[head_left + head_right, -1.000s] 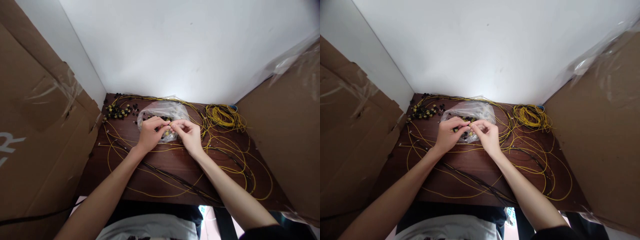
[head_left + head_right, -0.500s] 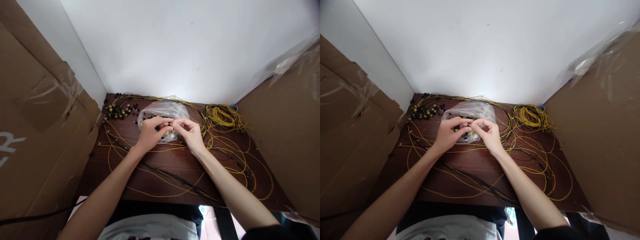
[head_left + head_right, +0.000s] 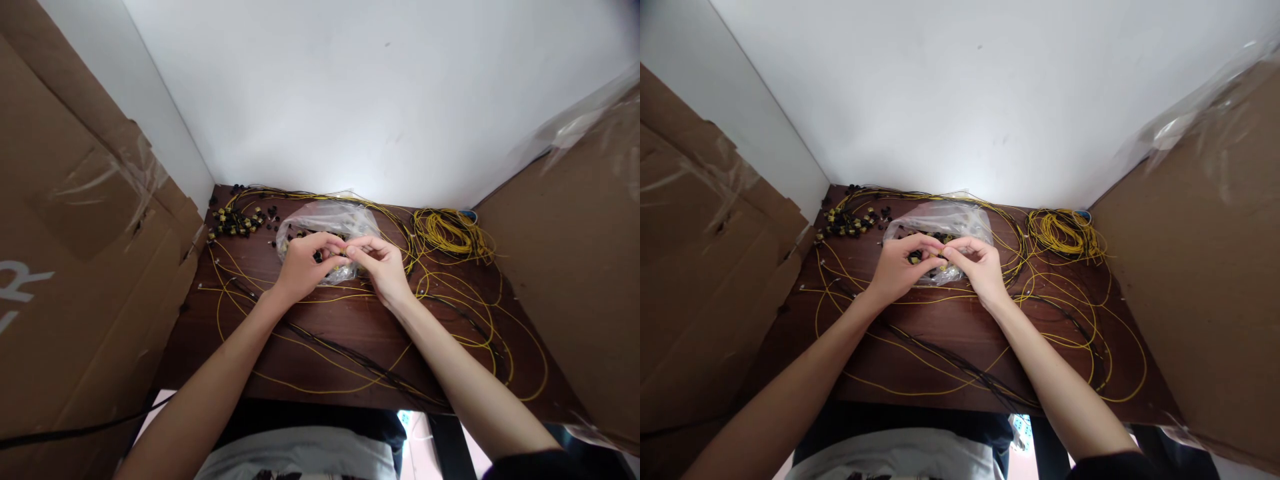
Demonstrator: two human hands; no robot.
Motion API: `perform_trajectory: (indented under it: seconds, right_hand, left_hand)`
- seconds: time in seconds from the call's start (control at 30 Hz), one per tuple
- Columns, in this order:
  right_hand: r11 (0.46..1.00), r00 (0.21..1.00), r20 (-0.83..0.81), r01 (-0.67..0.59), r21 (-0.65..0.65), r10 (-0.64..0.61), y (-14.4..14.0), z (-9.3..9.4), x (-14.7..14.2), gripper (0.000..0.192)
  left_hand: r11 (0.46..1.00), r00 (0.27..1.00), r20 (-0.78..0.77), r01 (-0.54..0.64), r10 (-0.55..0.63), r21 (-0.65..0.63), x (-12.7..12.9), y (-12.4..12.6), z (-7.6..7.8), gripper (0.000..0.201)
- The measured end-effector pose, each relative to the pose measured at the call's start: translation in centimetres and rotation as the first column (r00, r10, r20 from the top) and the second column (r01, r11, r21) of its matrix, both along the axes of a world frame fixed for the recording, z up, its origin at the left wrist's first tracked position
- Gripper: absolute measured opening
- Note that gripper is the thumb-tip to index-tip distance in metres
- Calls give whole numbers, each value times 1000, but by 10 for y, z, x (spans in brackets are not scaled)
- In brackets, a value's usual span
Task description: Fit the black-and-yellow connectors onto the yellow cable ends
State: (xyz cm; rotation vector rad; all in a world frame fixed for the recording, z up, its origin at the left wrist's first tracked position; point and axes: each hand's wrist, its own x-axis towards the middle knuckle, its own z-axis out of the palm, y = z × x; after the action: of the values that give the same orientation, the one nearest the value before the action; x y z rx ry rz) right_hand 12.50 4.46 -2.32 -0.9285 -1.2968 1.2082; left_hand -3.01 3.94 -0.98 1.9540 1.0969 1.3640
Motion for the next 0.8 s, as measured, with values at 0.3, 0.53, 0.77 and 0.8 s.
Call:
perform_trajectory:
  seconds: [0.3,0.53,0.77,0.8]
  right_hand:
    - [999,1000,9,-3,34,3,-1,0,1,14]
    - [1000,1000,1,6,25,-6,0,0,-1,27]
    - [988,991,-23,136,73,-135,3,-3,-1,16]
    - [985,988,-29,154,72,-153,4,-4,0,14]
  left_hand:
    - [998,1000,-28,11,-9,69,-1,1,-3,12]
    - [1000,997,-71,23,-22,21,0,2,-3,23]
    - [996,999,-35,29,-32,-81,1,4,-8,33]
    - [996,999,-30,23,-26,-88,1,4,-9,32]
